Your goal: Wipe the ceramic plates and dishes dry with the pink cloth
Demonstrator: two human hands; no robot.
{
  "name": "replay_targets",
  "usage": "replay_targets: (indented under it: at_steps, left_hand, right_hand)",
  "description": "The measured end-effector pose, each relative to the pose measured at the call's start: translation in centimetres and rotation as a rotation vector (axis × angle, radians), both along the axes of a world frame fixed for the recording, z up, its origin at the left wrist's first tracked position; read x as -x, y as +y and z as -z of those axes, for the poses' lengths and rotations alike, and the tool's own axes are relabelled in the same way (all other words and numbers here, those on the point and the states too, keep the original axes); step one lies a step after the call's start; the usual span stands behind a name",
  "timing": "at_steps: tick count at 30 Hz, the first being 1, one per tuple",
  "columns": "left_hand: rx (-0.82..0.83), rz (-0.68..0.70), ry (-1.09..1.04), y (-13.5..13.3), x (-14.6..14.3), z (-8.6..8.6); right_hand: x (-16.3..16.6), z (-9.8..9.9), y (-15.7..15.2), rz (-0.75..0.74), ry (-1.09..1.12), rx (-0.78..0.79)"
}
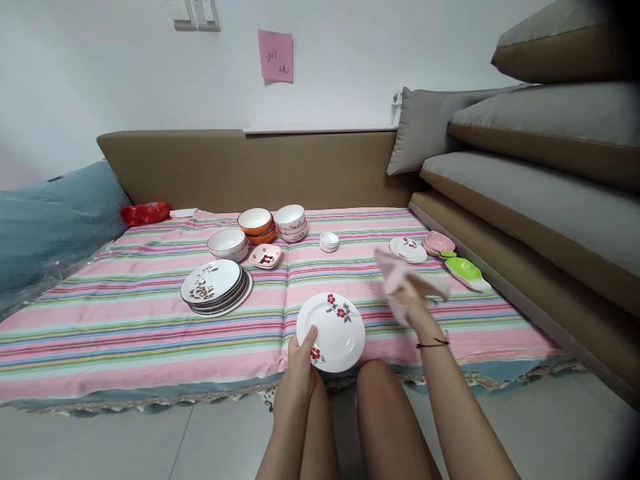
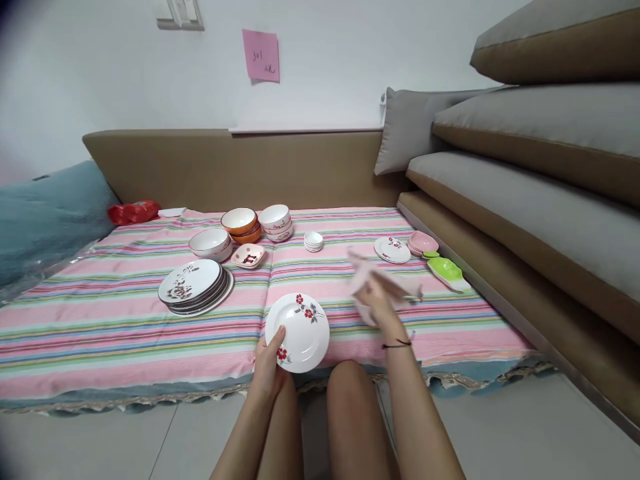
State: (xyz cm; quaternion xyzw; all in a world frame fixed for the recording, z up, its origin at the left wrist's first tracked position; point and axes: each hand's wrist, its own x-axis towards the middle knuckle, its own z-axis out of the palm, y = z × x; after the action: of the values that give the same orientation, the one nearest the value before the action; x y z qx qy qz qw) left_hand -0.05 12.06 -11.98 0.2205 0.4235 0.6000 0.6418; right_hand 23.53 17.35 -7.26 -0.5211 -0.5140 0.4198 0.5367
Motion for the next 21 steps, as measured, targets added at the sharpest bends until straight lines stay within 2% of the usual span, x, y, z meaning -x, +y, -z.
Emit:
replay_targets:
  at_steps: [2, 4, 6, 8, 11, 13, 18, 21]
  left_hand:
    - [-0.001, 0.022, 0.04, 0.0, 0.0, 0.0]
    - [0.01, 0.021, 0.101, 0.0, 0.0, 0.0]
    - [0.017, 0.023, 0.173, 0.0, 0.0, 0.2]
    - [0.012, 0.04, 0.227, 0.3, 0.0, 0.5]
    - [0.021, 0.07, 0.211, 0.8, -0.3, 0.8]
    - [0.022, 0.105, 0.172, 1.1, -0.6, 0.6]
    - [-0.061, 0.206, 0.211, 2.0, -2.3, -0.9]
    - [-0.137, 0.394, 0.224, 3.5, -3.5, -1.9]
  right_hand:
    - [2.6, 1.1, 1.0, -0.116, -0.064, -0.011]
    - [4.4, 2.2, 0.8, -0.307, -0.242, -0.078]
    - [5.5, 3.0, -0.7, -0.236, -0.148, -0.068]
    - [5.9, 3.3, -2.9, -0.147, 0.036, 0.042]
    - [6.0, 3.3, -6.2, -0.159, 0.295, 0.221]
    - [6.0, 3.1, -7.6, -0.146, 0.342, 0.269]
    - [4.6, 2.7, -8.1, -0.168, 0.325, 0.312]
    - [2.3, 2.5, -7.2, -0.028, 0.402, 0.328]
